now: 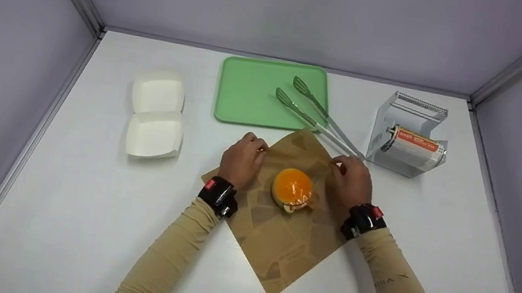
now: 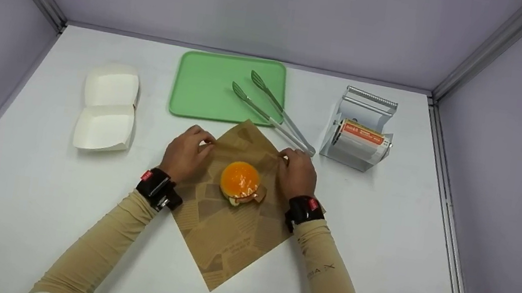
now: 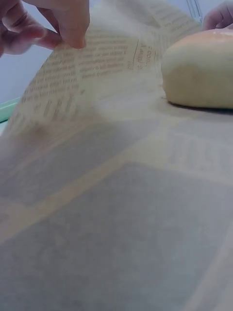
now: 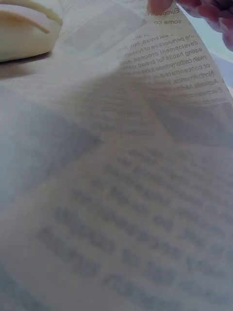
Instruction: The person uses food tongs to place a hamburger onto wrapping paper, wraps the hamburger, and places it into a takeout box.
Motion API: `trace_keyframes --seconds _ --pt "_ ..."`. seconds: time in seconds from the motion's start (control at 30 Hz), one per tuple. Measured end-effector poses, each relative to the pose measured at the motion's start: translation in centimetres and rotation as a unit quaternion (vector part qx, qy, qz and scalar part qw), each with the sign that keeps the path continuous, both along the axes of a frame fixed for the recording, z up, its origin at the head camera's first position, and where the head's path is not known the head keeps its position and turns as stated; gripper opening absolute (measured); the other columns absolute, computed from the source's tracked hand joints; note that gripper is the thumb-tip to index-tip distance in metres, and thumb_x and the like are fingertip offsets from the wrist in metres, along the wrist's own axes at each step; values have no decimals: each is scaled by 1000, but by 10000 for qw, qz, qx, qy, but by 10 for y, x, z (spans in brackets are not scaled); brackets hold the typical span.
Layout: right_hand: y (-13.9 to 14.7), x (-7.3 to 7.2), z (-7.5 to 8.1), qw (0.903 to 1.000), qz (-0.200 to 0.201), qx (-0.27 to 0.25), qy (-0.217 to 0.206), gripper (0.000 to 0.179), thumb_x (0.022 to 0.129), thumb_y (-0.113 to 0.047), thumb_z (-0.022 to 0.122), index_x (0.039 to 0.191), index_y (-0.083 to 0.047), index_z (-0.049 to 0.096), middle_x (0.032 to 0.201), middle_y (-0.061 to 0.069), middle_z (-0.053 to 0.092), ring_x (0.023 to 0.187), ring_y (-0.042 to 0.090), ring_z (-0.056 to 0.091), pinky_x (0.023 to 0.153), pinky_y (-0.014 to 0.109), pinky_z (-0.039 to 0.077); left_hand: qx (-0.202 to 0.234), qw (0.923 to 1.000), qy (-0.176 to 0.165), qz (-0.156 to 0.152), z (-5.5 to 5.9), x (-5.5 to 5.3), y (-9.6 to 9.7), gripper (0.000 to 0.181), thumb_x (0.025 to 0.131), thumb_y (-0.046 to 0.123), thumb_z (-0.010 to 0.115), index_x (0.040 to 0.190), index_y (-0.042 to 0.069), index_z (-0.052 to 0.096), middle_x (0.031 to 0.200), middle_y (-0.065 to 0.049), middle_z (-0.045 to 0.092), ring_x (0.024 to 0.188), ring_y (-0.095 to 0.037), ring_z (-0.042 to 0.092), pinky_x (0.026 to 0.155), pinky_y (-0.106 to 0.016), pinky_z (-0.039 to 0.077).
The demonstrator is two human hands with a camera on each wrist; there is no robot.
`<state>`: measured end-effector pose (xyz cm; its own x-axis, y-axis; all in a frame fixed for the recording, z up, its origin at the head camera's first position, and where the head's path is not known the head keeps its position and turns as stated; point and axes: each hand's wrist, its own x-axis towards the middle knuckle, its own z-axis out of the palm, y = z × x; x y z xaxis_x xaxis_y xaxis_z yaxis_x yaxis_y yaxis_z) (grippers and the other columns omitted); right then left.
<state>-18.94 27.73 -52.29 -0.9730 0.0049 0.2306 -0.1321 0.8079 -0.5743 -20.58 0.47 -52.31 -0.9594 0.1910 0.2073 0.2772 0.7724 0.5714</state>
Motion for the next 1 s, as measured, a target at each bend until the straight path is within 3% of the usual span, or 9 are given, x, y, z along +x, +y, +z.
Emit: trace_keyframes --seconds 0.17,0.43,0.77,1.0 --pt "-2 0 1 9997 -63 -129 -202 14 97 -15 67 103 -7 76 68 10 66 60 20 55 55 29 38 320 9994 -49 -111 0 0 4 10 98 16 66 103 11 74 100 -5 66 87 -23 70 75 -37 58" --pt "-4 -1 4 9978 -142 -327 -560 17 100 -18 63 107 -7 75 80 11 76 66 22 67 58 29 47 648 9974 -10 -302 2 -1 6 11 99 11 63 104 7 72 101 -7 71 95 -22 68 86 -35 56" --pt "-3 2 4 9982 -126 -489 -337 15 99 -16 65 105 -8 76 92 12 78 80 24 69 70 35 49 1031 9933 124 -502 1 0 5 9 98 5 64 102 4 72 104 -9 69 101 -22 69 93 -30 57" --pt "-4 4 1 9963 -168 -829 -154 13 96 -13 66 100 -9 78 91 8 78 79 19 68 70 32 49 1073 9928 -22 -532 4 3 5 8 97 4 65 101 4 72 106 -9 68 105 -22 69 95 -30 56"
